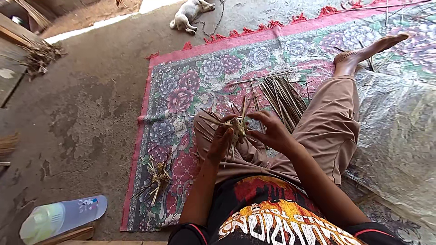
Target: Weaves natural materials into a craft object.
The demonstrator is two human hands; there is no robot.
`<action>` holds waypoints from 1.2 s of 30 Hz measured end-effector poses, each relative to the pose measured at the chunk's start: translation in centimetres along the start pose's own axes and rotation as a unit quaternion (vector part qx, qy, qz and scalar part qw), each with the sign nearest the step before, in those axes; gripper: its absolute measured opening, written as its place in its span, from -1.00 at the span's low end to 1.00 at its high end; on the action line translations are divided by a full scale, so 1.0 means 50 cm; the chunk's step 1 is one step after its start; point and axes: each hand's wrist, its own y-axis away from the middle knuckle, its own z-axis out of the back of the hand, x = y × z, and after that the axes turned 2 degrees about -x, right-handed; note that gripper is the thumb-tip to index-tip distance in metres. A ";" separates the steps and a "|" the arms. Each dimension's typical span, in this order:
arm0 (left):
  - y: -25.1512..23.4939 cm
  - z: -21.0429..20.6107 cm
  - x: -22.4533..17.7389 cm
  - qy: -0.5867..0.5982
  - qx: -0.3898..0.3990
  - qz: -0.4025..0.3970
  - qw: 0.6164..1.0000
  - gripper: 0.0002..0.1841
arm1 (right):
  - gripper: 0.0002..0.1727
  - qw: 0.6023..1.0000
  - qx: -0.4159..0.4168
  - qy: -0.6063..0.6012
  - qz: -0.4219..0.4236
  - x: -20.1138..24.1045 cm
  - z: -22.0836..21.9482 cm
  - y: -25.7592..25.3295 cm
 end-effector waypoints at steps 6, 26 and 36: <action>0.012 -0.026 -0.008 0.019 -0.009 0.099 0.995 -0.34 | 0.09 0.989 0.045 0.098 0.097 0.049 0.010 -0.013; -0.001 -0.030 0.006 -0.051 -0.009 -0.093 0.994 -0.62 | -0.46 0.992 -0.041 0.006 0.123 0.061 0.019 0.002; -0.023 -0.050 0.024 -0.153 -0.021 -0.251 0.955 -0.61 | -0.71 0.981 -0.072 -0.151 0.095 0.017 -0.041 0.006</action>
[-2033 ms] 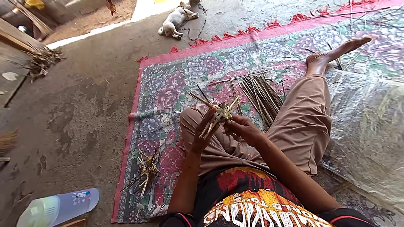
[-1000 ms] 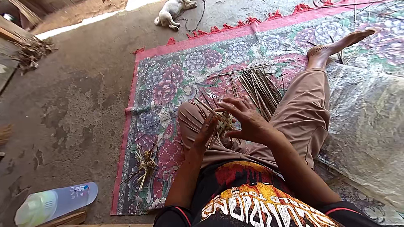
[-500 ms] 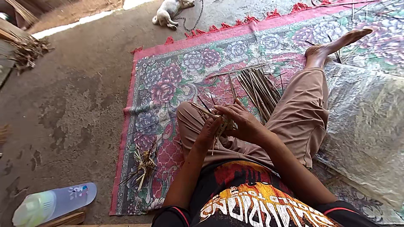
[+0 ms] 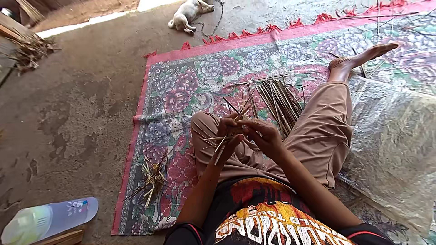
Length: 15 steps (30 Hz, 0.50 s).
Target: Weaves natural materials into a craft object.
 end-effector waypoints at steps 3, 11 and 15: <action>0.011 -0.002 0.014 -0.026 -0.042 0.014 0.999 -0.74 | -0.73 0.999 0.004 0.032 -0.019 -0.021 -0.022 0.014; 0.022 0.049 0.069 -0.245 -0.012 -0.069 0.967 -0.72 | -0.69 0.977 0.141 0.051 -0.152 -0.050 -0.035 0.015; 0.028 0.047 0.070 -0.008 -0.001 0.004 1.000 -0.87 | -0.83 0.950 0.127 -0.206 -0.199 -0.075 -0.010 0.016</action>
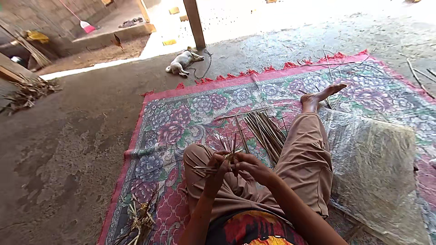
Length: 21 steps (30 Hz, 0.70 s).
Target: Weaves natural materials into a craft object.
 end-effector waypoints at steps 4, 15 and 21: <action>-0.008 -0.023 0.002 0.022 -0.051 -0.001 0.998 -0.87 | -0.91 0.992 -0.046 -0.121 0.001 0.002 0.001 -0.001; -0.003 -0.025 0.006 -0.068 -0.063 -0.064 0.994 -0.86 | -0.92 0.994 -0.074 -0.075 -0.028 -0.003 -0.030 -0.002; -0.001 -0.010 0.007 -0.133 -0.048 -0.082 0.987 -0.83 | -0.92 0.989 -0.055 -0.133 -0.042 -0.015 -0.033 0.001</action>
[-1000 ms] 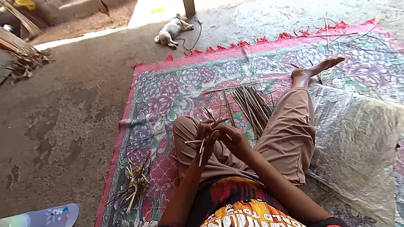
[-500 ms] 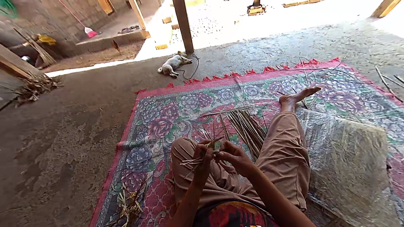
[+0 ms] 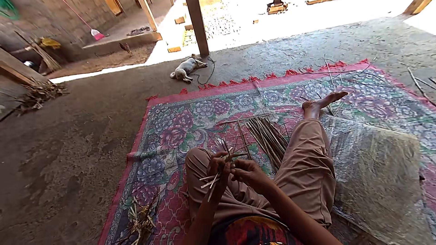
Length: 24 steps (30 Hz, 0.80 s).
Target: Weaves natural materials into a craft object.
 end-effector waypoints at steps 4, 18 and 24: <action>0.001 0.012 0.001 -0.036 0.012 -0.013 0.999 -0.82 | -0.94 0.999 0.025 0.038 -0.015 0.001 -0.001 -0.001; -0.010 -0.004 -0.022 0.161 0.040 0.067 0.984 -0.82 | -0.81 0.981 0.149 -0.088 0.090 0.008 0.024 -0.002; -0.046 0.005 -0.075 0.331 -0.101 0.291 0.892 -0.39 | -0.73 0.994 0.039 -0.050 0.093 0.100 0.019 0.017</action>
